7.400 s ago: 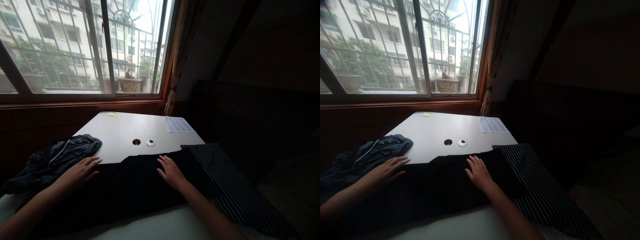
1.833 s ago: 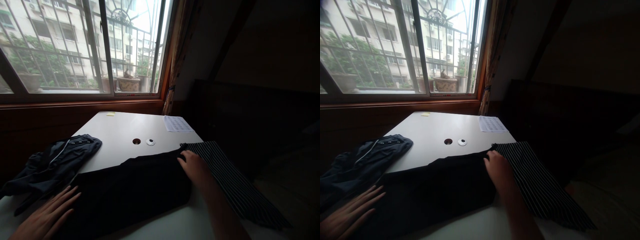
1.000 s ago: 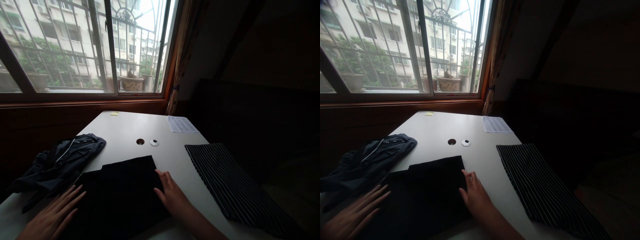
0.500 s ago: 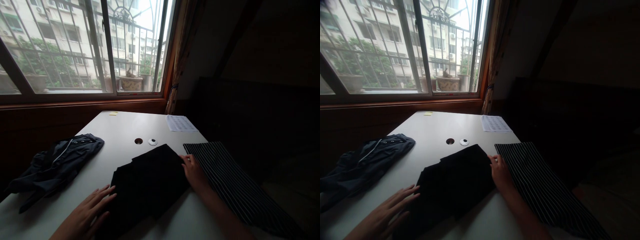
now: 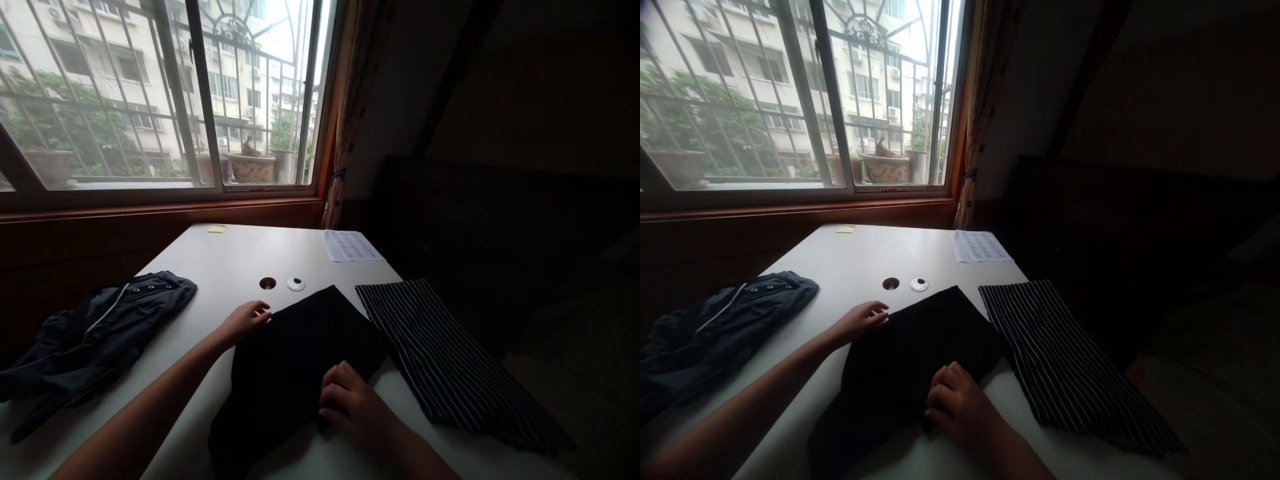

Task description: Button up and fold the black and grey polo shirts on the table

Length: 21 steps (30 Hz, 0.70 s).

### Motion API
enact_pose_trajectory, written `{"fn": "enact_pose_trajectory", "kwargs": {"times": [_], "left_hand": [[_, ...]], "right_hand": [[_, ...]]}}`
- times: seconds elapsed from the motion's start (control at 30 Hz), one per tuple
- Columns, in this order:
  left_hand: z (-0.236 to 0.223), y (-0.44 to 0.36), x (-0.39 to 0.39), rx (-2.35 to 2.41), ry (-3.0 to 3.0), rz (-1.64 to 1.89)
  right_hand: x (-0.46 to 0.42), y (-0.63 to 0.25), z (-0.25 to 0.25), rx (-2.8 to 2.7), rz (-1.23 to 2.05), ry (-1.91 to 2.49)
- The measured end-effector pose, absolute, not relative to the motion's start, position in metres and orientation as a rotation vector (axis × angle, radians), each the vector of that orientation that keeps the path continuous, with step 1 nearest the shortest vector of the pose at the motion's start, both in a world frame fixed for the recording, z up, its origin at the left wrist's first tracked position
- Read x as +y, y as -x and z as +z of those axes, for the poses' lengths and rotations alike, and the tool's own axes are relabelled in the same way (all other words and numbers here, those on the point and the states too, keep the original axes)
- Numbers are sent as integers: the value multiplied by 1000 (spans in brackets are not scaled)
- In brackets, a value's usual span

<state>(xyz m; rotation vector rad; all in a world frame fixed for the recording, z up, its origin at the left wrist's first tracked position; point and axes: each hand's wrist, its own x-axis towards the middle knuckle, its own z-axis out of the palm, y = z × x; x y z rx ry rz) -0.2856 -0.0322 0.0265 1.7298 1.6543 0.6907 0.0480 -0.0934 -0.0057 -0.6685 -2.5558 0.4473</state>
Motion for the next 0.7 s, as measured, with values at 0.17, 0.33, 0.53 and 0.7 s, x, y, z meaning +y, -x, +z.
{"fn": "enact_pose_trajectory", "kwargs": {"times": [0.17, 0.33, 0.53, 0.7], "left_hand": [[17, 279, -8, 1594, -1704, 631], [18, 279, -5, 1546, -1659, 604], [16, 281, -3, 1508, -1608, 558], [19, 278, -2, 1501, -1605, 618]], "right_hand": [[-101, -59, 1, -2636, 404, 651], [-105, -61, 2, -2606, 79, 515], [-107, -53, 3, -2556, -113, 427], [-110, -52, 15, -2389, -25, 516]]}}
